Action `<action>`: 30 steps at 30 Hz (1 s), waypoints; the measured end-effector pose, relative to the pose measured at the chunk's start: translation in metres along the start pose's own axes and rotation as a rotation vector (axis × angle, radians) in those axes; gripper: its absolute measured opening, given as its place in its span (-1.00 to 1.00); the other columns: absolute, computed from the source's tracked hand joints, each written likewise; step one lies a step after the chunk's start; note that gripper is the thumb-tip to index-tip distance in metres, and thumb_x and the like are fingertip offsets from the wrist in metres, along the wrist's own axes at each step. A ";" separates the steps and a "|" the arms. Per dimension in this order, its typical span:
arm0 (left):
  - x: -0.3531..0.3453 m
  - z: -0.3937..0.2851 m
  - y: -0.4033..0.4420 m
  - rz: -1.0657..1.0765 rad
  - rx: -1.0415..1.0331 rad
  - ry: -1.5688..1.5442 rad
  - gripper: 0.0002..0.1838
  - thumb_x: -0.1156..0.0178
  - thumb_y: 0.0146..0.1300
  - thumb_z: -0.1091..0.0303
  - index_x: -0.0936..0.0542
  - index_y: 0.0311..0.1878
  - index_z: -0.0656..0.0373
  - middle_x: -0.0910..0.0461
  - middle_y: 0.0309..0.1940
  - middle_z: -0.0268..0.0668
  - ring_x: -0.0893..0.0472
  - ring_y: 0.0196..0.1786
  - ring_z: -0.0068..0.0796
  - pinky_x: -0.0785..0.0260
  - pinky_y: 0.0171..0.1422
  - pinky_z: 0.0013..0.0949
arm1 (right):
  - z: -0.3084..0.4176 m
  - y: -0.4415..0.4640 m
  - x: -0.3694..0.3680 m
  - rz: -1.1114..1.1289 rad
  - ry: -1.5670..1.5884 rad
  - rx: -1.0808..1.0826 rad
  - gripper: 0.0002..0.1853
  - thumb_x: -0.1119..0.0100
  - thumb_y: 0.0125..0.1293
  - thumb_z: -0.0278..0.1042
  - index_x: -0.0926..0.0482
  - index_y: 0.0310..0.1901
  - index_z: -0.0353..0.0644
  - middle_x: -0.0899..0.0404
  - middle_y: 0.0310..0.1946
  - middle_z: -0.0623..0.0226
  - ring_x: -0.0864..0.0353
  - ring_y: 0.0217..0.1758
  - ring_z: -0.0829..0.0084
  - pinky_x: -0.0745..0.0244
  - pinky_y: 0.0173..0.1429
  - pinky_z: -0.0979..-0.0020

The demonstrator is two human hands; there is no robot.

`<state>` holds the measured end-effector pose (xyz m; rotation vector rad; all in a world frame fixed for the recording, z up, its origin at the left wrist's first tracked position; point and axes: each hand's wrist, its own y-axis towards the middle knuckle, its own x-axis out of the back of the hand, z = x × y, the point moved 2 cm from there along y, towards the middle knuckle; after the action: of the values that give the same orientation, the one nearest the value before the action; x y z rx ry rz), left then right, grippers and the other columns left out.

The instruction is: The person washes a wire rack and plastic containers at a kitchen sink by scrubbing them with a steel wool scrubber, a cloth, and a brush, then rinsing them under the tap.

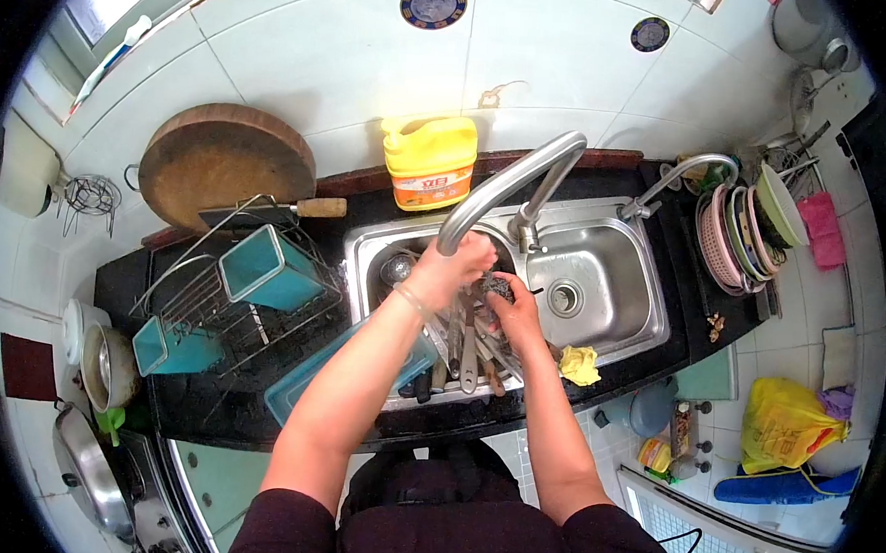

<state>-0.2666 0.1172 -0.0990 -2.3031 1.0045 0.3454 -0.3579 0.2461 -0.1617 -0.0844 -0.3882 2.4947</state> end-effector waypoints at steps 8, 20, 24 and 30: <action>0.037 0.007 -0.019 -0.102 -0.137 0.349 -0.85 -0.19 0.24 0.32 -0.56 -0.23 0.19 -0.61 -0.35 -0.33 -0.55 -0.27 -0.57 -0.36 -0.16 -0.46 | -0.002 -0.007 -0.002 0.048 -0.039 -0.016 -0.64 -0.15 0.19 -0.48 -0.44 0.06 -0.13 -0.53 -0.27 0.33 -0.53 -0.32 0.54 -0.51 -0.54 0.50; 0.043 -0.003 -0.068 -0.114 -0.396 0.957 -0.77 -0.16 0.21 0.33 -0.58 -0.17 0.28 -0.62 -0.22 -0.18 -0.59 -0.16 -0.40 -0.39 0.00 -0.35 | 0.028 -0.005 -0.017 0.129 -0.204 0.454 -0.72 -0.13 0.27 -0.40 -0.50 0.03 -0.12 -0.52 -0.24 0.44 -0.51 -0.26 0.63 -0.50 -0.46 0.56; 0.068 0.010 -0.065 -0.418 -0.488 0.860 -0.83 -0.15 0.19 0.37 -0.59 -0.22 0.24 -0.62 -0.14 -0.22 -0.59 -0.09 -0.36 -0.37 0.07 -0.34 | 0.055 0.001 -0.063 0.284 -0.095 0.355 -0.70 -0.14 0.26 -0.41 -0.52 0.04 -0.20 -0.57 -0.10 0.30 -0.51 -0.01 0.48 -0.38 0.12 0.43; 0.063 -0.011 -0.096 -0.184 -0.471 0.620 -0.63 -0.06 0.36 0.02 -0.60 -0.13 0.15 -0.57 -0.12 -0.25 -0.42 0.20 -0.37 -0.29 0.23 -0.28 | 0.073 -0.002 -0.065 0.423 0.109 0.268 -0.63 -0.12 0.24 -0.49 -0.50 0.11 -0.16 -0.54 -0.03 0.33 -0.55 -0.06 0.41 -0.44 0.10 0.40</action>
<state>-0.1534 0.1255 -0.0792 -3.0038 1.0570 -0.2611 -0.3143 0.1912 -0.0936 -0.2117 0.0171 2.9165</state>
